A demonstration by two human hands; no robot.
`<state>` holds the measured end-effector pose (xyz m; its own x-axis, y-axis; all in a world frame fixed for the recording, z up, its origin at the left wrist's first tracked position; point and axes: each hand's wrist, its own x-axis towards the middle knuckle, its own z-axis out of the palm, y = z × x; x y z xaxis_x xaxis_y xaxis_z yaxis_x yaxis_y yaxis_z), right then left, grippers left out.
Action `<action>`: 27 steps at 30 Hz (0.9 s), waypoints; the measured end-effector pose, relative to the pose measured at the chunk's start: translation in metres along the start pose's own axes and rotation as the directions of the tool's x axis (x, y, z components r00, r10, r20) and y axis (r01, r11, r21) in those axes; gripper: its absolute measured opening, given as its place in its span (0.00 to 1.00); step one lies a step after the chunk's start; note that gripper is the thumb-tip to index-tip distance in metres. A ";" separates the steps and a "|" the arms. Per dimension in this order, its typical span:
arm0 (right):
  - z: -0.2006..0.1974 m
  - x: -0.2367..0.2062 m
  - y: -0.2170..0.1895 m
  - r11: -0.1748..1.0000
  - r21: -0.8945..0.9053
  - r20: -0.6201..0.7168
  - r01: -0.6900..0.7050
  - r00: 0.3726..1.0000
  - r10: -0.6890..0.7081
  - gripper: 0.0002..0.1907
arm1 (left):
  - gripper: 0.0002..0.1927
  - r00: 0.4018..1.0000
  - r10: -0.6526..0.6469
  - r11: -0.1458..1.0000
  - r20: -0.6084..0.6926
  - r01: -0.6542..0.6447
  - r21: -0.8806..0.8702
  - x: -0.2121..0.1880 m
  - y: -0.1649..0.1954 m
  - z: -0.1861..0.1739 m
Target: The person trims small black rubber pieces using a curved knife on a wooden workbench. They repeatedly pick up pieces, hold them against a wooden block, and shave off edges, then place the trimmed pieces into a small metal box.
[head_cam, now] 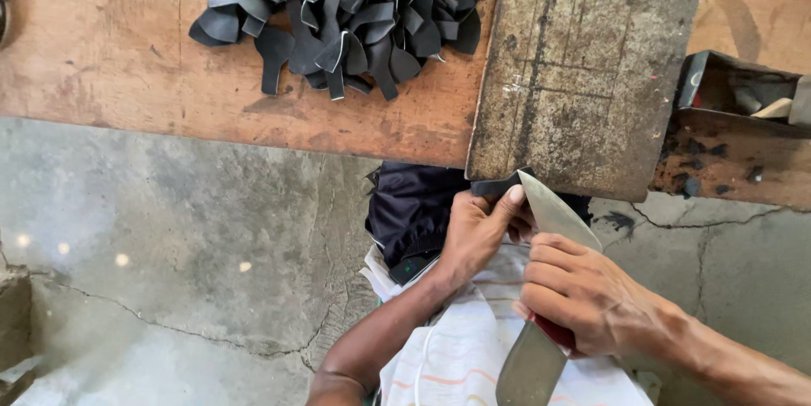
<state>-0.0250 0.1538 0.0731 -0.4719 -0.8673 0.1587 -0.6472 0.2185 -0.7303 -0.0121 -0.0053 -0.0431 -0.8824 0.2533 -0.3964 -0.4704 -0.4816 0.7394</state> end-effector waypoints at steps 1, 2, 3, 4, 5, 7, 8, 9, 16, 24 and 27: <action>0.000 0.001 0.000 1.000 0.005 -0.009 0.001 1.000 -0.001 0.13 | 0.17 1.000 -0.006 1.000 -0.019 0.006 -0.003 0.000 0.001 0.002; 0.000 0.002 0.000 1.000 0.015 -0.014 0.001 1.000 0.000 0.14 | 0.18 0.999 -0.012 1.000 -0.033 0.013 0.022 0.000 0.002 0.004; 0.000 0.003 0.000 1.000 0.012 -0.009 0.010 1.000 -0.010 0.13 | 0.19 0.999 -0.020 0.999 -0.043 0.023 0.048 0.000 0.002 0.006; 0.000 0.004 0.001 1.000 0.005 -0.005 0.018 1.000 -0.018 0.12 | 0.20 0.998 -0.027 0.997 -0.051 0.031 0.073 0.000 0.002 0.007; 0.000 0.004 0.001 1.000 -0.003 0.001 0.027 1.000 -0.027 0.12 | 0.21 0.998 -0.025 0.995 -0.051 0.030 0.093 0.000 0.002 0.008; -0.001 0.004 0.003 0.999 0.003 0.018 0.046 0.999 -0.046 0.13 | 0.22 0.998 -0.015 0.991 -0.061 0.023 0.129 0.000 -0.001 0.008; -0.001 0.004 0.004 0.999 0.016 0.026 0.050 0.998 -0.050 0.13 | 0.23 0.996 0.031 0.974 -0.078 -0.012 0.225 -0.001 -0.002 0.007; 0.000 0.004 0.005 0.998 0.015 0.022 0.063 0.998 -0.063 0.13 | 0.24 0.993 0.076 0.946 -0.086 -0.045 0.320 -0.002 -0.005 0.006; 0.008 0.018 0.025 0.977 -0.041 0.055 0.210 0.977 -0.207 0.14 | 0.19 0.979 0.191 0.865 -0.078 -0.130 0.484 0.000 -0.032 -0.008; 0.001 0.044 0.049 0.926 -0.016 0.087 0.378 0.923 -0.375 0.15 | 0.02 0.990 0.139 0.984 0.035 -0.142 0.105 -0.002 -0.053 -0.020; 0.001 0.047 0.052 0.931 -0.018 0.077 0.364 0.929 -0.362 0.15 | 0.02 0.989 0.146 0.983 0.023 -0.147 0.107 -0.004 -0.049 -0.020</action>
<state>-0.0806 0.1240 0.0420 -0.1584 -0.9192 0.3605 -0.7850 -0.1043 -0.6107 0.0149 0.0002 -0.0886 -0.9414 0.1999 -0.2716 -0.3328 -0.4216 0.8435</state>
